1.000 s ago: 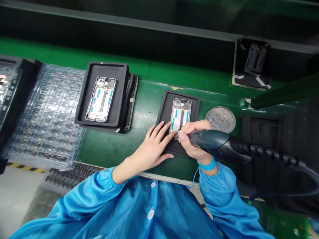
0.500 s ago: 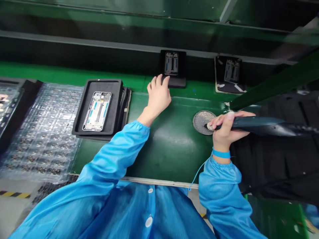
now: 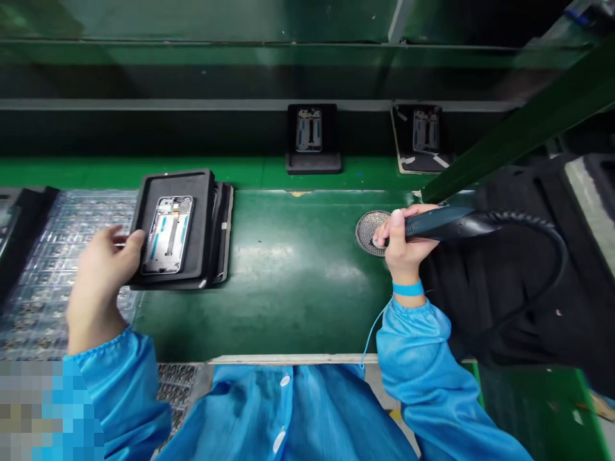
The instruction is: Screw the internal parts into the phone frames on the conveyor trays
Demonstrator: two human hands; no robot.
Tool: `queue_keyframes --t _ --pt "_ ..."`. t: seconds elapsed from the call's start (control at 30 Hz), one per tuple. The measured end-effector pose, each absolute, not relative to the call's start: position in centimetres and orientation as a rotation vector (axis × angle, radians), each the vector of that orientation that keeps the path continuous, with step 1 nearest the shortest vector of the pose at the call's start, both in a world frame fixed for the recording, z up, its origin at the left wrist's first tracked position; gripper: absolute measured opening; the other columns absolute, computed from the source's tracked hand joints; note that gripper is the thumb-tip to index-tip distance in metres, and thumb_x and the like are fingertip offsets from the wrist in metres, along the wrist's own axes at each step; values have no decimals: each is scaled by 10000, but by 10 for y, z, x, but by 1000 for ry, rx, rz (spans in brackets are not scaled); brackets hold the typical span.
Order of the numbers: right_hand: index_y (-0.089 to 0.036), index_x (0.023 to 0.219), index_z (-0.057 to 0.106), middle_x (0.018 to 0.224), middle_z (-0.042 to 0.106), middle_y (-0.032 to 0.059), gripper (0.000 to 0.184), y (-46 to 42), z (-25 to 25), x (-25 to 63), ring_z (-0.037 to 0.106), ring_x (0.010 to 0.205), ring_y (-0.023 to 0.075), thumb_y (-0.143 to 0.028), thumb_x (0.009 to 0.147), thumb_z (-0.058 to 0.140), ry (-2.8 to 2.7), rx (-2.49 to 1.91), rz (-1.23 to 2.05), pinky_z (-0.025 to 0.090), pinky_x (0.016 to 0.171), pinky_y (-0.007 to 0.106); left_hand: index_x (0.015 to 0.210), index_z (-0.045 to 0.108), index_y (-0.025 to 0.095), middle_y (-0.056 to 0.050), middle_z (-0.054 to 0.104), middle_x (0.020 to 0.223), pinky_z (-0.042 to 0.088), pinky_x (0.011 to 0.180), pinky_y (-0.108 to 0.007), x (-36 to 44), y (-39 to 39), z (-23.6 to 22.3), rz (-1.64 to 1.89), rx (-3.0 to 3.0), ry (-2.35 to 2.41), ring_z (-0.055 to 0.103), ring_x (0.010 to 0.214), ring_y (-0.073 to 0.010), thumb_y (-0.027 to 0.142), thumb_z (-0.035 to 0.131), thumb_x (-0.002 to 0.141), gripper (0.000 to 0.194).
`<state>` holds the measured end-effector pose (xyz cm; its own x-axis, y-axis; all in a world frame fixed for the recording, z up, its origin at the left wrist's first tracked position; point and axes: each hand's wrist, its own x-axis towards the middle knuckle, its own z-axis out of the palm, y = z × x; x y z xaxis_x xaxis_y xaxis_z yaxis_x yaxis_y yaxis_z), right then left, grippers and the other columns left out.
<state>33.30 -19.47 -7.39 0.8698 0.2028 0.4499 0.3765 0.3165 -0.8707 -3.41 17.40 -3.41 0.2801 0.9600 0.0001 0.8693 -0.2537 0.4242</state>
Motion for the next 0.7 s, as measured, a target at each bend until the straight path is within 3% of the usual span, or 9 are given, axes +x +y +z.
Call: queue_keyframes --t 0.07,0.13,0.27,0.4,0.5,0.6,0.7 --pt "-312 1085 516 641 557 -148 578 -195 -76 334 524 429 136 -652 1034 980 -533 -1258 -126 535 462 294 1171 750 260 -92 816 985 607 1136 -618 -36 176 -39 301 2160 1678 807 1393 -507 742 582 942 560" --pt "-312 1074 515 635 549 -148 596 -195 -77 335 512 437 132 -667 1017 990 -524 -1258 -135 527 464 287 1082 733 266 -83 794 911 605 1073 -558 -34 174 -38 273 2180 1703 830 1338 -485 729 546 948 517" --pt "-310 1086 505 633 551 -153 600 -196 -77 335 524 452 129 -663 1022 986 -501 -1266 -110 538 483 274 1219 824 228 -80 817 881 616 990 -548 -30 158 -17 375 2184 1766 865 1210 -449 675 502 1010 590" --pt "-306 1086 500 627 557 -154 622 -197 -77 334 532 441 132 -665 1004 1001 -490 -1261 -104 541 478 277 1407 862 324 22 874 899 688 1090 -696 -23 121 20 573 2179 1708 873 1174 -459 725 482 1131 617" --pt "-310 1073 501 624 555 -154 650 -196 -76 335 524 426 139 -696 974 1015 -470 -1273 -112 541 472 298 1588 821 383 89 950 1220 688 1244 -763 -10 85 28 601 2173 1515 878 1340 -436 631 568 1126 582" --pt "-316 1053 516 620 552 -148 658 -194 -75 335 515 428 147 -717 947 1027 -476 -1290 -125 536 468 320 1759 716 258 -61 793 1712 600 1425 -650 7 44 0 569 2214 1122 767 1618 -378 544 579 1145 691" --pt "-314 1047 522 639 575 -137 661 -192 -74 333 539 439 149 -716 939 1036 -496 -1306 -98 533 468 319 1809 636 142 -212 720 1779 594 1443 -576 20 -2 -51 456 2199 863 715 1685 -359 487 487 1210 707"
